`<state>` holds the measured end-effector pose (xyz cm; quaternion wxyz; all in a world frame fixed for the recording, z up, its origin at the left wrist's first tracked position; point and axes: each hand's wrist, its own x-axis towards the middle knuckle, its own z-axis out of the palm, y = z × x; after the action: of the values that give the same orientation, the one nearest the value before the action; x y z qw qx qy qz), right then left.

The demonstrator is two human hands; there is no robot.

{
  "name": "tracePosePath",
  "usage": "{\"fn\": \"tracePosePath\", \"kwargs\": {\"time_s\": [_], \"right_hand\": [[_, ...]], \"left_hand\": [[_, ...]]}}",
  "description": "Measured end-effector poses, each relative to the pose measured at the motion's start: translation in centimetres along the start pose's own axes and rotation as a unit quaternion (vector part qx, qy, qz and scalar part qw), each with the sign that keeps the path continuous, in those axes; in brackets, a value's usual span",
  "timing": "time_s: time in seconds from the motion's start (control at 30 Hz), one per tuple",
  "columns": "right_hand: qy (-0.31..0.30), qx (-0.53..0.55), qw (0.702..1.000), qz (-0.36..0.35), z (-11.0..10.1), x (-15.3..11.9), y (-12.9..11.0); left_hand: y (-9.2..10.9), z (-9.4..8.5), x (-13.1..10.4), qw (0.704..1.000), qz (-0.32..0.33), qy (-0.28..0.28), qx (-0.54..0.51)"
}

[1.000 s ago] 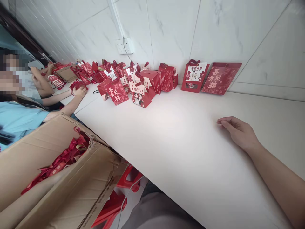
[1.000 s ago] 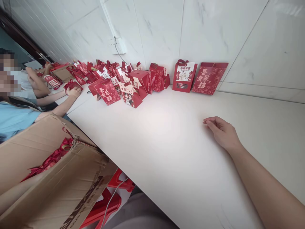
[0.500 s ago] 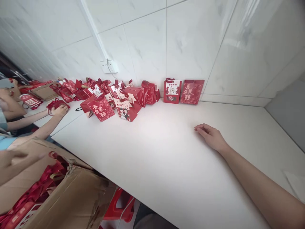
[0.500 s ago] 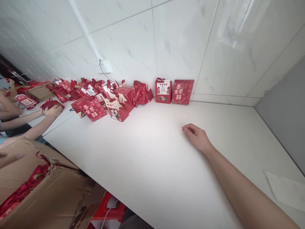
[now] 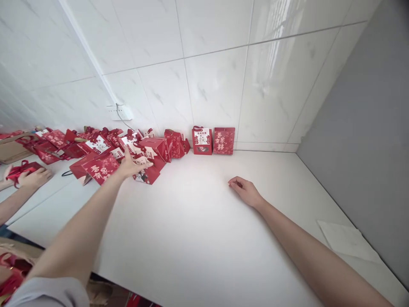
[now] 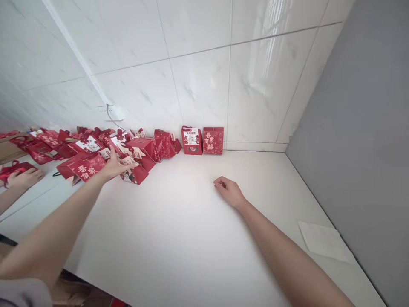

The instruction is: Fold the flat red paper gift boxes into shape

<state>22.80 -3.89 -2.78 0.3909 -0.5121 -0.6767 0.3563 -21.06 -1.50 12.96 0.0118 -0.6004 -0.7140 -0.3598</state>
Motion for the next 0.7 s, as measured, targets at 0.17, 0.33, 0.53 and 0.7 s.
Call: {"fn": "tracePosePath", "kwargs": {"time_s": [0.17, 0.33, 0.53, 0.7], "right_hand": [[-0.009, 0.002, 1.0, 0.003, 0.0, 0.3, 0.1], [0.001, 0.035, 0.999, -0.015, 0.2, 0.0, -0.3], [0.02, 0.197, 0.979, -0.049, 0.4, 0.2, -1.0], [0.019, 0.267, 0.963, 0.014, 0.0, 0.4, -0.7]], "left_hand": [[-0.9, 6.3, -3.0, 0.995, -0.043, 0.09, -0.016], [1.7, 11.9, -7.7, 0.993, 0.067, -0.053, -0.08], [7.5, 15.7, -9.7, 0.958, 0.138, -0.137, -0.209], [10.0, 18.6, -12.6, 0.901, 0.161, -0.287, -0.283]]}}
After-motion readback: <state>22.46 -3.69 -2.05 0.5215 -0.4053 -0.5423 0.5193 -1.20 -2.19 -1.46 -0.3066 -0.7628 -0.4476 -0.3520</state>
